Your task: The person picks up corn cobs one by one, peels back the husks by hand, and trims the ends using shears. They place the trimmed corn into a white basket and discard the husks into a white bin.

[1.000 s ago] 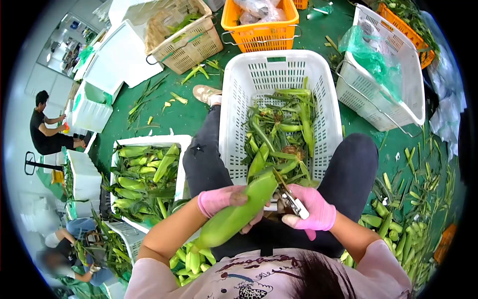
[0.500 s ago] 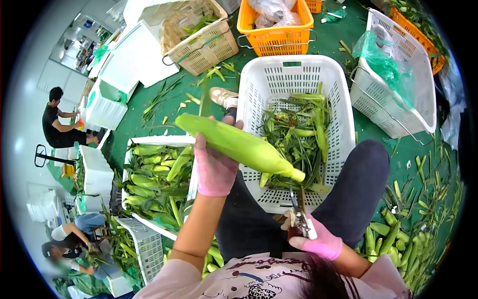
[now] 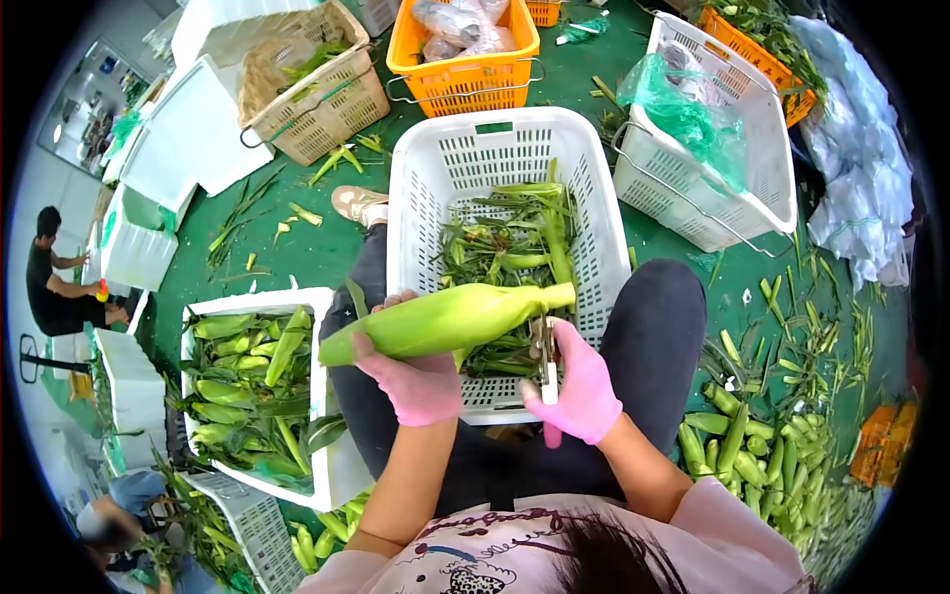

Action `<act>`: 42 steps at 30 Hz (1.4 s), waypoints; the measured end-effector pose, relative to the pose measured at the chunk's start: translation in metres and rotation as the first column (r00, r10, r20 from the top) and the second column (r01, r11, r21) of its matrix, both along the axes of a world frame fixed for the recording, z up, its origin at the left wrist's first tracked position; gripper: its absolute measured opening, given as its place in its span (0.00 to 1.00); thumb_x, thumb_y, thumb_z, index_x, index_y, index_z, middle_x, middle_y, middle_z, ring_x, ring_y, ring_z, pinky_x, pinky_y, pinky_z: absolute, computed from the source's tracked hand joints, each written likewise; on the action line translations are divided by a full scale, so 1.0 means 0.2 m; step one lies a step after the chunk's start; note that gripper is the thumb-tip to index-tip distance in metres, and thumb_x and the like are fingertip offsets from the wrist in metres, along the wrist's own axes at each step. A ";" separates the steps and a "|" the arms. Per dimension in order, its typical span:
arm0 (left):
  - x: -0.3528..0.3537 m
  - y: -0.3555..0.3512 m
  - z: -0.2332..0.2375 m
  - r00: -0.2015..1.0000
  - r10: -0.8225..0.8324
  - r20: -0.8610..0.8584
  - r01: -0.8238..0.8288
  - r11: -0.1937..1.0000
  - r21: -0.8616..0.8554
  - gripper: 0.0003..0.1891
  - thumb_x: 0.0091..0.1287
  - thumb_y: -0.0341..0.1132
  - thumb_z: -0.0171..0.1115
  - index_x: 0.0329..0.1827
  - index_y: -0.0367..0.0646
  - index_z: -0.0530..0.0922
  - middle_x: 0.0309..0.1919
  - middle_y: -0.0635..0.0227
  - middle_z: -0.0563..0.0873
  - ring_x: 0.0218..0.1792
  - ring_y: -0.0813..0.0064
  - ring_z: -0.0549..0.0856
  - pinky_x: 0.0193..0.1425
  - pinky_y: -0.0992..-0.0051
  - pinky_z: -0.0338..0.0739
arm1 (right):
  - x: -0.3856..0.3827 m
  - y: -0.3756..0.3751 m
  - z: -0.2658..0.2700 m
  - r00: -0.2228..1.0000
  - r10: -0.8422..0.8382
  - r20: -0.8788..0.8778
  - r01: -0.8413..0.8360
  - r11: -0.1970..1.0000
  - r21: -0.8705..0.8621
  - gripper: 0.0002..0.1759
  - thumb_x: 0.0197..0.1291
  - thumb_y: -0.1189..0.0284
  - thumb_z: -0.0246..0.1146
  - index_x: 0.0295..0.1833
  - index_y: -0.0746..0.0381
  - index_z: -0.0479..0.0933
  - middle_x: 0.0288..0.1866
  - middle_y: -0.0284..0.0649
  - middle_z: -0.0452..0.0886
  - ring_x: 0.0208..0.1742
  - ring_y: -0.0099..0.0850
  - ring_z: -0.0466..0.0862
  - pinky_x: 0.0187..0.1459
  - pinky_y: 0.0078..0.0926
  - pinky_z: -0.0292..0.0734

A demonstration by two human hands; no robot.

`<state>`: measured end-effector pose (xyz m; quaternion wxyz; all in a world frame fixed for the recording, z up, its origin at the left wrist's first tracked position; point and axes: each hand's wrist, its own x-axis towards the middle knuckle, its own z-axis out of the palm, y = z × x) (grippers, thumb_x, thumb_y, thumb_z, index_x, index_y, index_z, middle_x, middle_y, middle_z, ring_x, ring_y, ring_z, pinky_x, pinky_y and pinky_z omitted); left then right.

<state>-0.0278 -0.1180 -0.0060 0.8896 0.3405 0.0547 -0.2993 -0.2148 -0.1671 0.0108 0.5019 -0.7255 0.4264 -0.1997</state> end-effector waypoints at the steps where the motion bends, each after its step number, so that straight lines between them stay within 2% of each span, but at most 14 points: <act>1: 0.01 0.01 0.01 0.998 -0.057 0.012 0.057 0.998 -0.011 0.31 0.74 0.66 0.51 0.54 0.43 0.78 0.53 0.66 0.82 0.58 0.67 0.80 0.69 0.61 0.73 | -0.03 0.00 0.04 0.999 0.043 -0.033 -0.044 0.998 -0.038 0.36 0.48 0.65 0.74 0.64 0.63 0.71 0.46 0.50 0.82 0.46 0.49 0.84 0.52 0.39 0.81; 15: 0.14 0.22 -0.19 0.901 -0.334 -0.276 0.248 0.920 -0.303 0.30 0.72 0.68 0.51 0.46 0.45 0.75 0.43 0.69 0.80 0.48 0.65 0.79 0.58 0.57 0.74 | -0.18 0.16 0.00 0.923 0.370 -0.105 -0.359 0.927 0.111 0.37 0.41 0.65 0.75 0.58 0.66 0.71 0.36 0.47 0.80 0.36 0.45 0.84 0.42 0.36 0.81; 18: 0.10 0.24 -0.05 0.873 -0.381 -0.304 0.430 0.896 0.112 0.33 0.75 0.68 0.47 0.53 0.43 0.77 0.49 0.68 0.82 0.53 0.66 0.80 0.63 0.56 0.73 | -0.19 0.14 -0.05 0.971 0.235 -0.030 -0.225 0.954 0.198 0.38 0.44 0.69 0.73 0.64 0.66 0.69 0.39 0.42 0.79 0.36 0.34 0.81 0.44 0.31 0.80; 21: 0.11 0.48 0.09 0.319 -0.936 -0.146 0.806 0.187 0.561 0.18 0.74 0.48 0.66 0.55 0.43 0.81 0.52 0.68 0.87 0.57 0.61 0.83 0.64 0.61 0.76 | -0.20 0.06 0.02 0.980 0.198 -0.026 -0.188 0.958 0.215 0.39 0.45 0.70 0.73 0.66 0.64 0.69 0.42 0.40 0.78 0.38 0.29 0.79 0.46 0.29 0.79; 23: 0.17 0.52 0.27 -0.012 -0.824 0.567 0.322 0.534 0.782 0.17 0.63 0.35 0.75 0.54 0.44 0.83 0.49 0.64 0.88 0.54 0.60 0.85 0.61 0.62 0.79 | -0.22 0.05 0.03 0.972 0.235 0.003 -0.230 0.947 0.225 0.39 0.44 0.71 0.73 0.65 0.64 0.69 0.42 0.43 0.80 0.38 0.35 0.81 0.46 0.31 0.80; 25: 0.29 0.36 0.47 -0.441 -0.646 0.623 -0.238 0.754 0.613 0.34 0.52 0.42 0.81 0.62 0.41 0.78 0.57 0.49 0.83 0.58 0.54 0.83 0.68 0.61 0.75 | -0.19 0.02 0.12 0.911 0.408 -0.068 -0.406 0.913 0.037 0.39 0.43 0.72 0.74 0.64 0.65 0.69 0.43 0.45 0.80 0.39 0.40 0.82 0.46 0.34 0.81; 27: 0.42 0.26 0.46 -0.491 -0.717 0.495 -0.062 0.595 0.801 0.40 0.54 0.48 0.80 0.68 0.37 0.74 0.60 0.47 0.81 0.61 0.51 0.81 0.70 0.60 0.74 | -0.16 0.01 0.10 0.861 0.507 -0.029 -0.495 0.825 -0.272 0.40 0.41 0.71 0.75 0.63 0.66 0.69 0.43 0.46 0.82 0.40 0.50 0.82 0.47 0.40 0.81; 28: 0.50 0.23 0.38 -0.521 -0.801 0.296 0.306 0.149 0.940 0.42 0.58 0.50 0.77 0.71 0.35 0.71 0.56 0.52 0.83 0.60 0.54 0.82 0.69 0.61 0.74 | -0.14 0.00 0.13 0.834 0.552 0.000 -0.532 0.804 -0.265 0.40 0.42 0.71 0.75 0.64 0.66 0.68 0.44 0.46 0.81 0.42 0.49 0.82 0.48 0.40 0.80; 29: 0.51 0.20 0.33 -0.580 -0.810 0.082 0.587 -0.346 0.732 0.41 0.61 0.45 0.76 0.73 0.34 0.67 0.55 0.58 0.84 0.58 0.64 0.83 0.66 0.65 0.77 | -0.13 -0.02 0.18 0.803 0.595 0.027 -0.569 0.780 -0.259 0.41 0.42 0.70 0.75 0.64 0.66 0.68 0.45 0.46 0.81 0.44 0.49 0.82 0.49 0.41 0.80; 31: 0.39 0.30 0.20 -0.471 -0.882 -0.016 0.859 -0.463 0.217 0.41 0.59 0.40 0.77 0.74 0.37 0.67 0.54 0.61 0.84 0.55 0.70 0.83 0.64 0.67 0.78 | -0.13 -0.03 0.22 0.793 0.608 0.028 -0.591 0.780 -0.205 0.43 0.43 0.68 0.76 0.67 0.66 0.67 0.50 0.49 0.80 0.49 0.50 0.82 0.54 0.41 0.78; 33: 0.30 0.33 0.17 -0.281 -0.958 -0.051 0.936 -0.286 0.205 0.37 0.59 0.34 0.77 0.71 0.39 0.69 0.50 0.63 0.85 0.51 0.74 0.84 0.61 0.69 0.79 | -0.15 -0.05 0.18 0.819 0.573 -0.018 -0.573 0.819 0.002 0.49 0.47 0.65 0.76 0.74 0.67 0.62 0.56 0.51 0.78 0.56 0.48 0.81 0.62 0.40 0.77; 36: 0.22 0.29 0.29 -0.135 -0.972 0.190 0.269 0.149 0.951 0.39 0.56 0.43 0.80 0.68 0.38 0.71 0.51 0.58 0.86 0.50 0.60 0.87 0.54 0.68 0.83 | -0.17 -0.06 0.15 0.897 0.426 0.118 -0.424 0.754 0.502 0.50 0.54 0.65 0.74 0.77 0.69 0.58 0.56 0.46 0.78 0.56 0.35 0.79 0.62 0.33 0.75; 38: 0.18 0.27 0.26 -0.242 -0.913 0.328 -0.212 0.380 0.900 0.40 0.52 0.41 0.80 0.68 0.40 0.72 0.51 0.53 0.85 0.48 0.49 0.87 0.50 0.66 0.84 | -0.14 -0.07 0.14 0.900 0.426 0.094 -0.411 0.757 0.507 0.50 0.54 0.65 0.74 0.77 0.69 0.57 0.55 0.46 0.77 0.56 0.34 0.78 0.61 0.32 0.75; 42: 0.06 0.27 0.19 -0.332 -0.864 0.378 -0.413 0.494 0.765 0.39 0.50 0.38 0.79 0.67 0.41 0.72 0.47 0.54 0.85 0.44 0.53 0.87 0.47 0.62 0.83 | -0.06 -0.13 0.14 0.923 0.352 0.156 -0.374 0.722 0.582 0.47 0.55 0.63 0.74 0.75 0.70 0.59 0.52 0.45 0.77 0.53 0.34 0.79 0.58 0.33 0.77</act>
